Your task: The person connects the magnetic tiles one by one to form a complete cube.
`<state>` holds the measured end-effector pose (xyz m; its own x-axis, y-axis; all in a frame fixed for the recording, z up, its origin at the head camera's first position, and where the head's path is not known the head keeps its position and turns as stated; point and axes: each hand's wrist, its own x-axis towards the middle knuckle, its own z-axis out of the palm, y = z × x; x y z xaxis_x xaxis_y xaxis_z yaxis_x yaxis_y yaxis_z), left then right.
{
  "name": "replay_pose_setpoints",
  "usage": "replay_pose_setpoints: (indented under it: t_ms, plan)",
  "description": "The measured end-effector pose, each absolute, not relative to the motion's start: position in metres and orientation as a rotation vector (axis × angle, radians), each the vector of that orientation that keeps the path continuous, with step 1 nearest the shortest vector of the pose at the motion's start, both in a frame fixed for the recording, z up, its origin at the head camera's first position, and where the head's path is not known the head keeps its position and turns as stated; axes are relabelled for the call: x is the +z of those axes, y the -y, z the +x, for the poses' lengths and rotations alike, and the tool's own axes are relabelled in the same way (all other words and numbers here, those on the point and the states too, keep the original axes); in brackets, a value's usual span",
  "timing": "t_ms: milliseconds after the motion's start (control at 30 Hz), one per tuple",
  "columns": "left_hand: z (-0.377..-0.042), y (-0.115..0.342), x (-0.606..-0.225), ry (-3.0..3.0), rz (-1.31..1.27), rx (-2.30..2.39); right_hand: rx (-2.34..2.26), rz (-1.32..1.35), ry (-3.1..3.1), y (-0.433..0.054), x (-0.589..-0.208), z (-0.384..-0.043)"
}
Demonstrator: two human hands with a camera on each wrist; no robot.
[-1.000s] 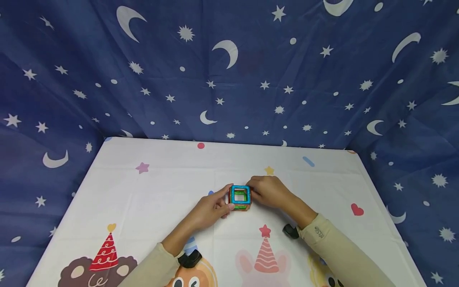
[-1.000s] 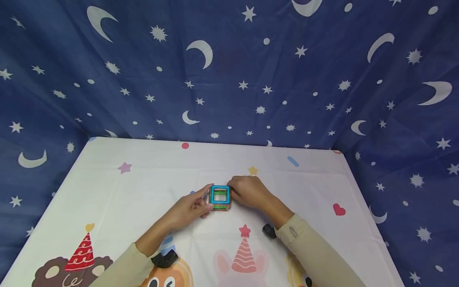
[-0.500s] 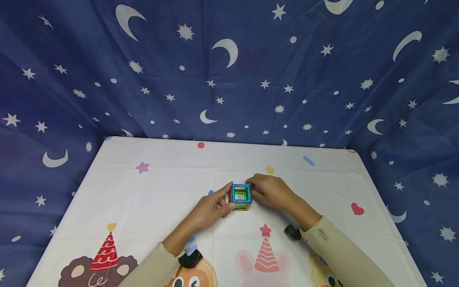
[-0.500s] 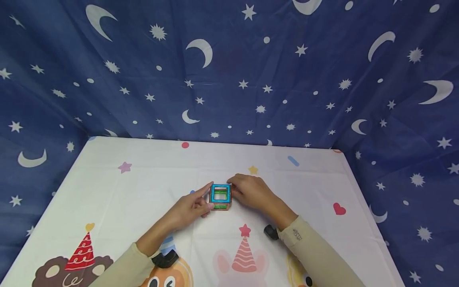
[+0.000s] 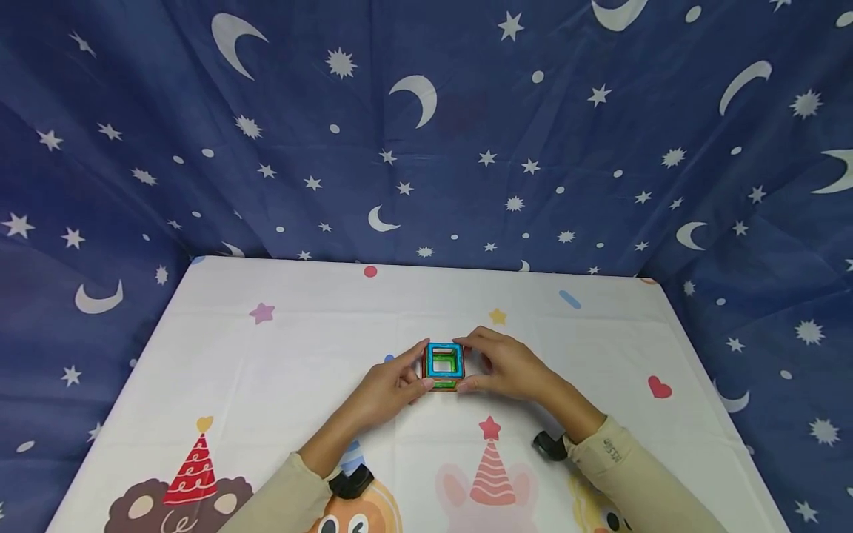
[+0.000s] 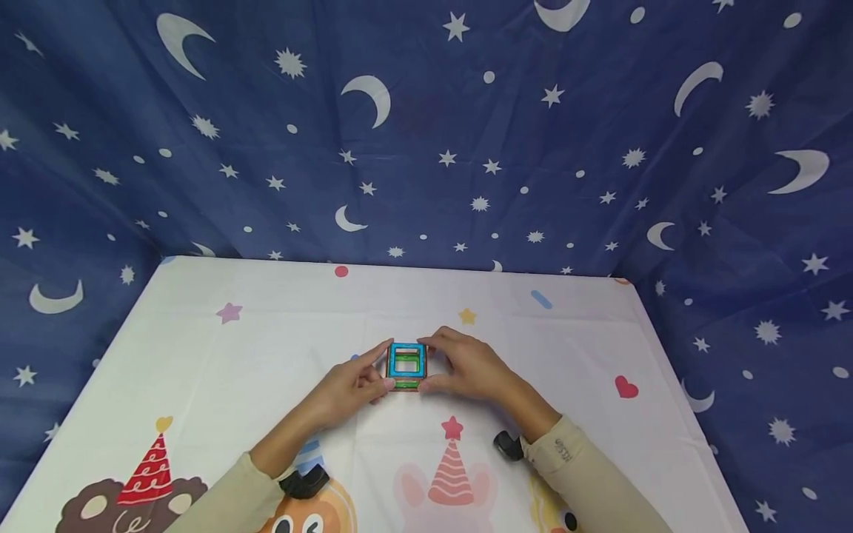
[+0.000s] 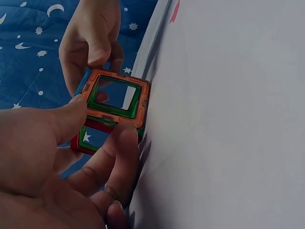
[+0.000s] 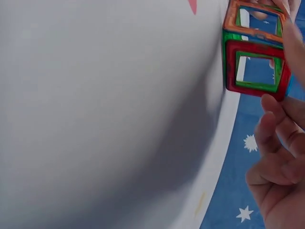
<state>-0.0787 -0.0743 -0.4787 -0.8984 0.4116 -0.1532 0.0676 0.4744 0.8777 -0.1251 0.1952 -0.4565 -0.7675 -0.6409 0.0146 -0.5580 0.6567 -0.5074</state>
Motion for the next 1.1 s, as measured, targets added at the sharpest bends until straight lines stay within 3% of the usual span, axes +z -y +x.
replay_pose_setpoints:
  t_ms: [1100]
  plan:
    - [-0.09,0.081,-0.485,-2.564,0.498,1.388,-1.002,-0.939,-2.764,-0.187,-0.464,-0.116]
